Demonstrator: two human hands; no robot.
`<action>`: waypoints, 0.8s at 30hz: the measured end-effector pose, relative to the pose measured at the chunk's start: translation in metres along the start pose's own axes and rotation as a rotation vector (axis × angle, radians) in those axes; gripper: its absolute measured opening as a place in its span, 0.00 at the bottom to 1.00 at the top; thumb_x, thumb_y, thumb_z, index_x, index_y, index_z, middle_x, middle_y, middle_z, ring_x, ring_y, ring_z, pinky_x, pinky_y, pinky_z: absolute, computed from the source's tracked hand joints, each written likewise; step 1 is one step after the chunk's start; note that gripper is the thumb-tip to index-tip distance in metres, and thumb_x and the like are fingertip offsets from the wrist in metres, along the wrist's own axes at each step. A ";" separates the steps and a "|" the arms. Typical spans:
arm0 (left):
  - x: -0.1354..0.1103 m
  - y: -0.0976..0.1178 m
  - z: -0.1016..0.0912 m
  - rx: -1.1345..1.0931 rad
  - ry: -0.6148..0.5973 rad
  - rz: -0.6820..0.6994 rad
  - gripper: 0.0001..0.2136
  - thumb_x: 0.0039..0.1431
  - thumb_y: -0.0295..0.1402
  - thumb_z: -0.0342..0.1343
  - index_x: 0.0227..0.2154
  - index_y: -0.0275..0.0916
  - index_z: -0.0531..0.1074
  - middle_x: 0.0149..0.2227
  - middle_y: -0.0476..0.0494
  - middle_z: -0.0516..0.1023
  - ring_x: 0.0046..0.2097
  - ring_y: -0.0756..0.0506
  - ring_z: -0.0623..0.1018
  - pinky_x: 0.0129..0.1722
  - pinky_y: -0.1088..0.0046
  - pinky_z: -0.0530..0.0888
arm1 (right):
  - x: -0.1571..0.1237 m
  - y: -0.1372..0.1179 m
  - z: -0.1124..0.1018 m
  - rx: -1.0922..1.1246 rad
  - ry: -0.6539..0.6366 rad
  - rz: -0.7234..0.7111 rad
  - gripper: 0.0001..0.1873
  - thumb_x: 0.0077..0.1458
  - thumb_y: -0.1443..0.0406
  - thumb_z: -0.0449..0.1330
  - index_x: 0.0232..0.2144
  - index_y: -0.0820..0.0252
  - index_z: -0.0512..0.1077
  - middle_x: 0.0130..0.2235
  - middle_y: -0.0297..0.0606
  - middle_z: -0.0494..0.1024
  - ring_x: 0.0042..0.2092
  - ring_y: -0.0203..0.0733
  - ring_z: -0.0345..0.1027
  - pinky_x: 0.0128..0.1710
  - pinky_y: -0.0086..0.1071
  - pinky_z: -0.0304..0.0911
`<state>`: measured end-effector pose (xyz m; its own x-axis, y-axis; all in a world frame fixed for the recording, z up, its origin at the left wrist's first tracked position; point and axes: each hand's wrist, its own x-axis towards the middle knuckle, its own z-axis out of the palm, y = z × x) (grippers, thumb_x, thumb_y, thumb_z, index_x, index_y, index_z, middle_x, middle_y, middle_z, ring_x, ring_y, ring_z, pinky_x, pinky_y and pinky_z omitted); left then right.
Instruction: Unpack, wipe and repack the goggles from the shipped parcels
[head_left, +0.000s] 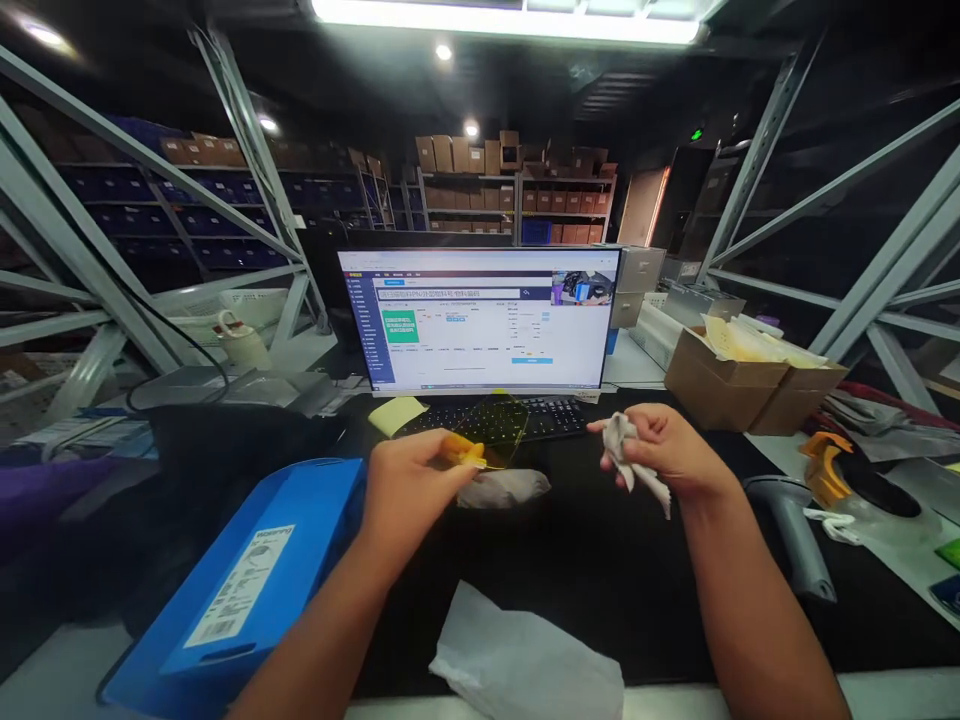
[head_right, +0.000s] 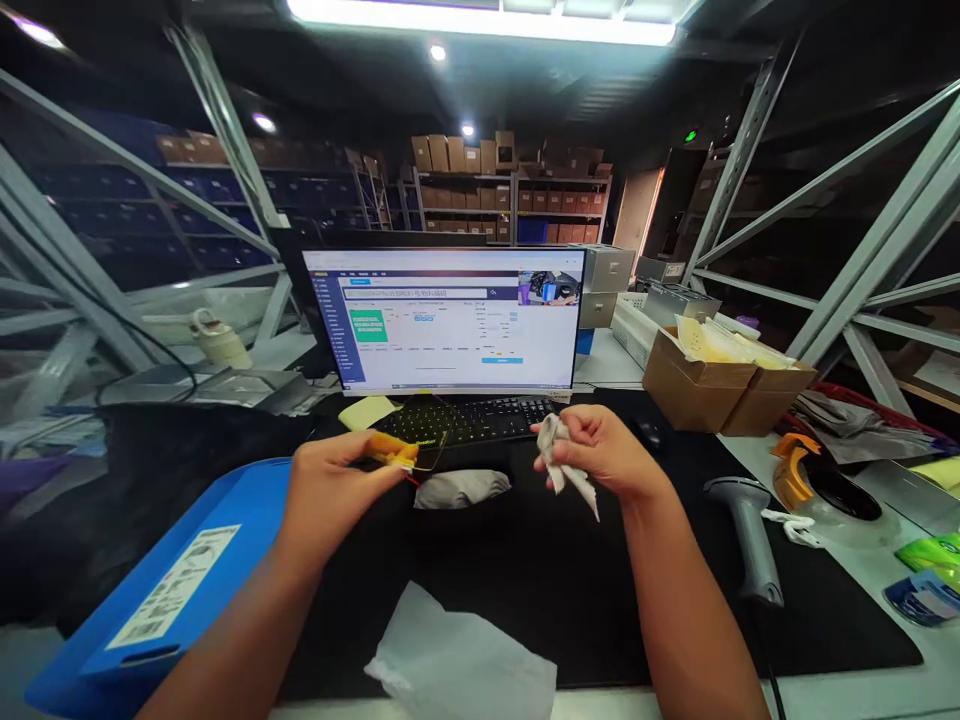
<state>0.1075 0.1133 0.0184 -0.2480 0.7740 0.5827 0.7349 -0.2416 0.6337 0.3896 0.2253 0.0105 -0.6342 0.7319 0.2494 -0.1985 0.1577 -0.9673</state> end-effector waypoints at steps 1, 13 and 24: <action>0.001 -0.002 0.000 -0.029 0.011 -0.035 0.08 0.45 0.28 0.61 0.30 0.41 0.82 0.31 0.49 0.84 0.33 0.44 0.82 0.33 0.72 0.77 | 0.002 0.001 0.001 0.037 0.095 -0.006 0.31 0.45 0.53 0.73 0.20 0.56 0.53 0.32 0.40 0.79 0.34 0.47 0.78 0.27 0.34 0.72; -0.003 0.001 0.027 -0.033 0.042 -0.185 0.18 0.50 0.27 0.59 0.46 0.42 0.79 0.43 0.45 0.84 0.43 0.40 0.83 0.45 0.63 0.79 | 0.027 0.046 0.091 0.206 0.118 -0.130 0.28 0.51 0.43 0.65 0.27 0.54 0.56 0.26 0.30 0.68 0.26 0.37 0.62 0.28 0.30 0.63; 0.001 -0.002 0.034 -0.134 0.039 -0.208 0.16 0.51 0.27 0.59 0.45 0.40 0.79 0.41 0.44 0.84 0.41 0.42 0.83 0.43 0.64 0.80 | 0.025 0.040 0.096 0.302 0.157 -0.130 0.21 0.54 0.53 0.67 0.37 0.50 0.58 0.32 0.28 0.71 0.28 0.37 0.65 0.30 0.30 0.63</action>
<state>0.1272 0.1341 0.0004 -0.4117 0.7925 0.4499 0.5758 -0.1565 0.8025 0.2934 0.1862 -0.0177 -0.4713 0.8151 0.3369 -0.4964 0.0707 -0.8652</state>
